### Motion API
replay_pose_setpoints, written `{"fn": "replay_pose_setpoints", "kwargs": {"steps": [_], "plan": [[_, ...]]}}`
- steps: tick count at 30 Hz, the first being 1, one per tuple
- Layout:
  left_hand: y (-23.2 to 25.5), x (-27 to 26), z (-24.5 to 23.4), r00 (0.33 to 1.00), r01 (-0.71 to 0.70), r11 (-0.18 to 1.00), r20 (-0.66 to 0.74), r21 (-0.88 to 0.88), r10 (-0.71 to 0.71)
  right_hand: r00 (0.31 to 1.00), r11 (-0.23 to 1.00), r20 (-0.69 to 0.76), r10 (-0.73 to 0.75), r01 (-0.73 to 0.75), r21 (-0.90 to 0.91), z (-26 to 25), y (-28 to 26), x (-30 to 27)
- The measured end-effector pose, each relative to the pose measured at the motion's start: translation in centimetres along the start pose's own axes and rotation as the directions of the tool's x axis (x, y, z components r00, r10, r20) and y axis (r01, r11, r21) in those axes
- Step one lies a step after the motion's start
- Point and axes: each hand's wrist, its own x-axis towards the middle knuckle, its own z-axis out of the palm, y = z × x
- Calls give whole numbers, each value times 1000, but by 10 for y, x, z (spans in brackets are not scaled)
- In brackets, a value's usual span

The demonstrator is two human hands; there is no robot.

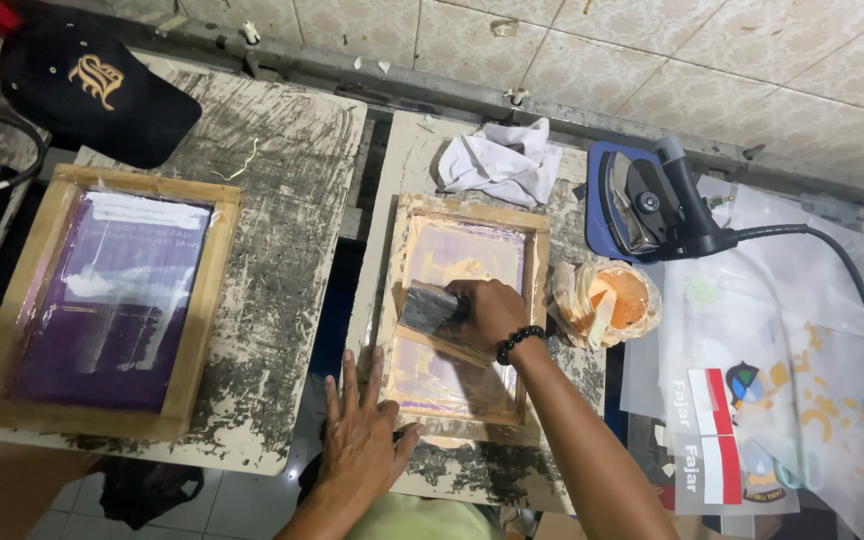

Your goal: The person uses a squeegee to spread orange ink across a screen printing frame. They repeatedly scrape the squeegee to remove excess ink and continue spreading the ink evenly over the screen surface.

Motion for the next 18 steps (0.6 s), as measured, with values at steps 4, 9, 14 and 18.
{"fn": "replay_pose_setpoints", "kwargs": {"steps": [4, 9, 14, 18], "plan": [[2, 0, -5, 998, 26, 999, 63, 20, -27, 998, 999, -33, 44, -44, 0, -9, -1, 6], [2, -1, -5, 1000, 3, 999, 27, 36, -4, 995, 996, -49, 89, -88, 36, -17, -1, 17], [5, 1, -14, 996, 16, 999, 84, 36, -19, 990, 993, -98, 104, -98, 58, -24, -2, 21], [-1, 0, 2, 996, -56, 998, -77, -23, 54, 976, 998, -208, 59, -51, 45, -23, 0, 30]]}}
